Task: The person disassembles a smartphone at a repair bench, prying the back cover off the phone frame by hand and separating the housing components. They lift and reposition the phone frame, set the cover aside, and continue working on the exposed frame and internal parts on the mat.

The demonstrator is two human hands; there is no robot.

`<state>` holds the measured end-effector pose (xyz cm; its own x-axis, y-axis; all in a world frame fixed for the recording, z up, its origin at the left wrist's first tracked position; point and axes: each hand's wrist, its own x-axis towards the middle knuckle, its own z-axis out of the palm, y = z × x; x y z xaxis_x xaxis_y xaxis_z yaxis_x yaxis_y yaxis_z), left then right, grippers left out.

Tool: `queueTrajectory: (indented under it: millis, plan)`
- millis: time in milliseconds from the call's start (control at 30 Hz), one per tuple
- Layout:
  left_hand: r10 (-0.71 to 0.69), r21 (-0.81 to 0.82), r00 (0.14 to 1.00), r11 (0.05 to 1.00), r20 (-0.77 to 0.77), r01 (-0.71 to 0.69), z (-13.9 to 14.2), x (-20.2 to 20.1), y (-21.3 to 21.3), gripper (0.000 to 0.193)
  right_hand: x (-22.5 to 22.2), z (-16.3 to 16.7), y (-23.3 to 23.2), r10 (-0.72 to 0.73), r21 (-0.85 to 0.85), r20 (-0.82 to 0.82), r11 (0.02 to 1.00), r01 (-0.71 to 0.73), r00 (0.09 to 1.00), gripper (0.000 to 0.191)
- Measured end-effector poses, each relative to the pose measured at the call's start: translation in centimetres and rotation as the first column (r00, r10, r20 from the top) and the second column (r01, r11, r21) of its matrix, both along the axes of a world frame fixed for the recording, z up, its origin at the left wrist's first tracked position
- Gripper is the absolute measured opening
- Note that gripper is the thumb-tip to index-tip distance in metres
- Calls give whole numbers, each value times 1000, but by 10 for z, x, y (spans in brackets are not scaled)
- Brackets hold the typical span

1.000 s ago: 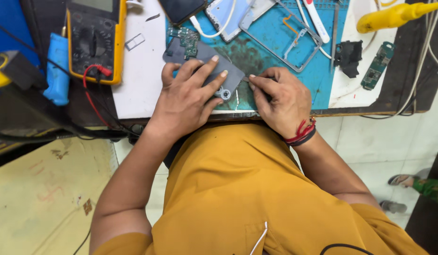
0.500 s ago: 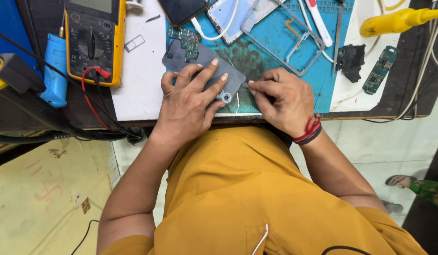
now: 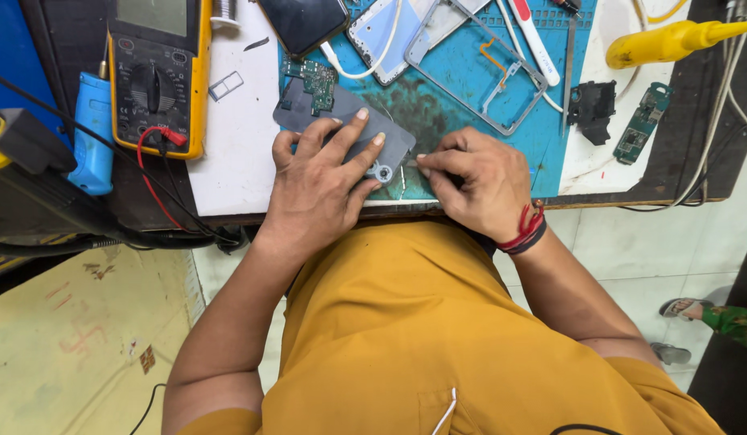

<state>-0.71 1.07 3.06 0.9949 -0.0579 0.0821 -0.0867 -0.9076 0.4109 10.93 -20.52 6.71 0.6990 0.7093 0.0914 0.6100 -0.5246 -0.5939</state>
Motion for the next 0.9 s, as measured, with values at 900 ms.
queueTrajectory:
  millis: [900]
  plan:
    - [26, -12, 1000, 1000, 9, -26, 1, -2, -5, 46, -7, -4, 5, -16, -15, 118, 1000, 18, 993, 16]
